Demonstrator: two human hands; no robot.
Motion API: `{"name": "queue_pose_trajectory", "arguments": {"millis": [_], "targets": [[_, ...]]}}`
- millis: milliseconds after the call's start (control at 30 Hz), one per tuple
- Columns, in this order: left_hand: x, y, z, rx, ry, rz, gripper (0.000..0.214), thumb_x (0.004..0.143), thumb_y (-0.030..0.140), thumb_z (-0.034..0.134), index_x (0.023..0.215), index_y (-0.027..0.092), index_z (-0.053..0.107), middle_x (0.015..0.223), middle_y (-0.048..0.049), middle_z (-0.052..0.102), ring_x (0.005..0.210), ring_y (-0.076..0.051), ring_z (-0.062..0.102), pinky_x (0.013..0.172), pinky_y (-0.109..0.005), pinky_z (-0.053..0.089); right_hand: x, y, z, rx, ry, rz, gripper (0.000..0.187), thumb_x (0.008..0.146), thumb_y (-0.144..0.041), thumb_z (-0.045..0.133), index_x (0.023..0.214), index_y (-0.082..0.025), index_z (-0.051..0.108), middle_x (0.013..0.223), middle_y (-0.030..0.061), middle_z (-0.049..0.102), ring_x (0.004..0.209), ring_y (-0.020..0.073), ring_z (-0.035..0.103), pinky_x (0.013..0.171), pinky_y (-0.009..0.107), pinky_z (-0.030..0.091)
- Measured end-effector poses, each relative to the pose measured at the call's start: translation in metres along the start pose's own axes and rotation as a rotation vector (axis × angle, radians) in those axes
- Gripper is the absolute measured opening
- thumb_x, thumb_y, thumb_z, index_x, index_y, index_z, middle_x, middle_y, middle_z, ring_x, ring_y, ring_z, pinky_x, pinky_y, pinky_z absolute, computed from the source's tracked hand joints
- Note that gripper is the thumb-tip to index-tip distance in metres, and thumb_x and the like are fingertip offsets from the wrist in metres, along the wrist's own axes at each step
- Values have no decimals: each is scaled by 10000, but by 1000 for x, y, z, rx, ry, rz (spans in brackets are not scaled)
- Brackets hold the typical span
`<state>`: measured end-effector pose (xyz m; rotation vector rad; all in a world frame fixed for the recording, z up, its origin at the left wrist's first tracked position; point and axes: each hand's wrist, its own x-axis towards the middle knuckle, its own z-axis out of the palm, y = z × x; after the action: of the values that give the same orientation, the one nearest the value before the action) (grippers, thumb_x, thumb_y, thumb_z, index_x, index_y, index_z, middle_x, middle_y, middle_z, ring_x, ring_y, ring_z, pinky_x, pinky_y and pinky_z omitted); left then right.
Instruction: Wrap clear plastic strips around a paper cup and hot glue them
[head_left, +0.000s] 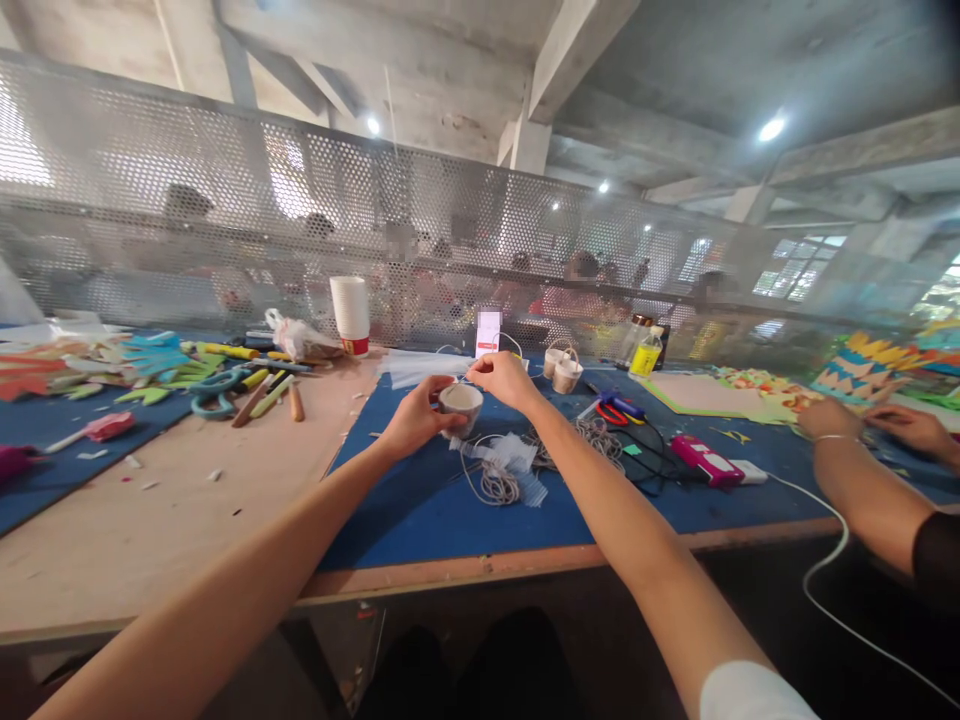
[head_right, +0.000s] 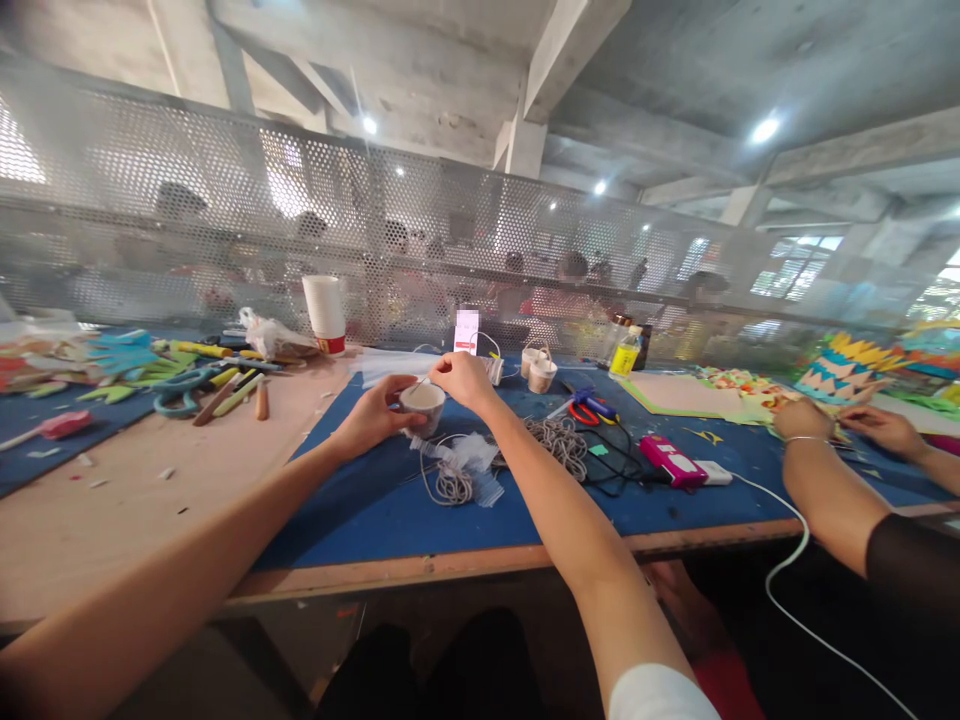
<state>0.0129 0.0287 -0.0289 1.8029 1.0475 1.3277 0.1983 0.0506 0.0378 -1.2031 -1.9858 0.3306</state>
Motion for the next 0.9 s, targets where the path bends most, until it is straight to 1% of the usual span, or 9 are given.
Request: {"name": "queue_pose_trajectory", "arguments": {"millis": [133,267,367,467,600,667,733,833,900], "targets": [[2,1,-6,-12,-12,13,769,571,315,865,1261,186,552,1305,-146,645,1094,-274,666,965,-441,514,-4,-8,-16,-54,42,-10,115,807,-214,670,714,-174,724,685,7,714,656,130,649,630,213,432],[8,-6,-19,53,66,31,760,619,335,834,1301,199,527,1231,-118,675,1079,-269,667,954,-453,523,-6,-5,-25,54,95,15,124,823,-243,654,743,-172,716,664,-5,697,598,119,637,633,214,459],[16,-18,-32,163,192,25,745,641,354,811,1308,192,522,1186,-116,677,1040,-267,667,930,-459,530,-10,3,-26,160,79,31,120,823,-264,652,763,-173,701,664,-16,685,546,103,610,590,204,468],[24,-31,-45,309,269,45,694,660,371,793,1279,174,550,1229,-137,645,1073,-272,640,956,-458,506,-18,11,-24,250,43,32,118,826,-275,644,787,-174,690,682,-13,682,524,95,593,530,191,460],[27,-41,-53,396,256,-2,678,672,406,776,1265,159,561,1140,-128,662,1033,-277,642,937,-457,503,-27,20,-22,312,24,24,147,838,-310,638,813,-173,684,708,-5,682,513,84,577,502,179,453],[26,-41,-53,414,249,-14,678,651,414,788,1242,158,578,1047,-107,677,988,-285,646,918,-468,506,-29,25,-20,333,32,31,168,845,-330,635,834,-170,684,723,1,688,519,80,578,504,175,455],[24,-36,-52,425,247,-11,677,626,409,805,1218,160,592,1010,-100,678,989,-297,644,918,-468,505,-31,31,-16,365,43,43,185,848,-342,635,848,-164,684,736,8,696,525,77,582,505,172,458],[20,-23,-51,449,268,23,624,610,392,831,1161,180,628,1056,-130,678,1048,-336,629,939,-472,500,-33,35,-11,408,48,49,189,846,-343,644,851,-159,686,736,9,700,525,77,585,505,173,462],[18,-14,-51,481,285,34,598,628,388,826,1161,193,638,1092,-139,682,1088,-368,619,955,-504,491,-34,36,-10,411,46,43,183,849,-339,647,856,-160,689,734,5,700,536,81,593,517,178,470]]}}
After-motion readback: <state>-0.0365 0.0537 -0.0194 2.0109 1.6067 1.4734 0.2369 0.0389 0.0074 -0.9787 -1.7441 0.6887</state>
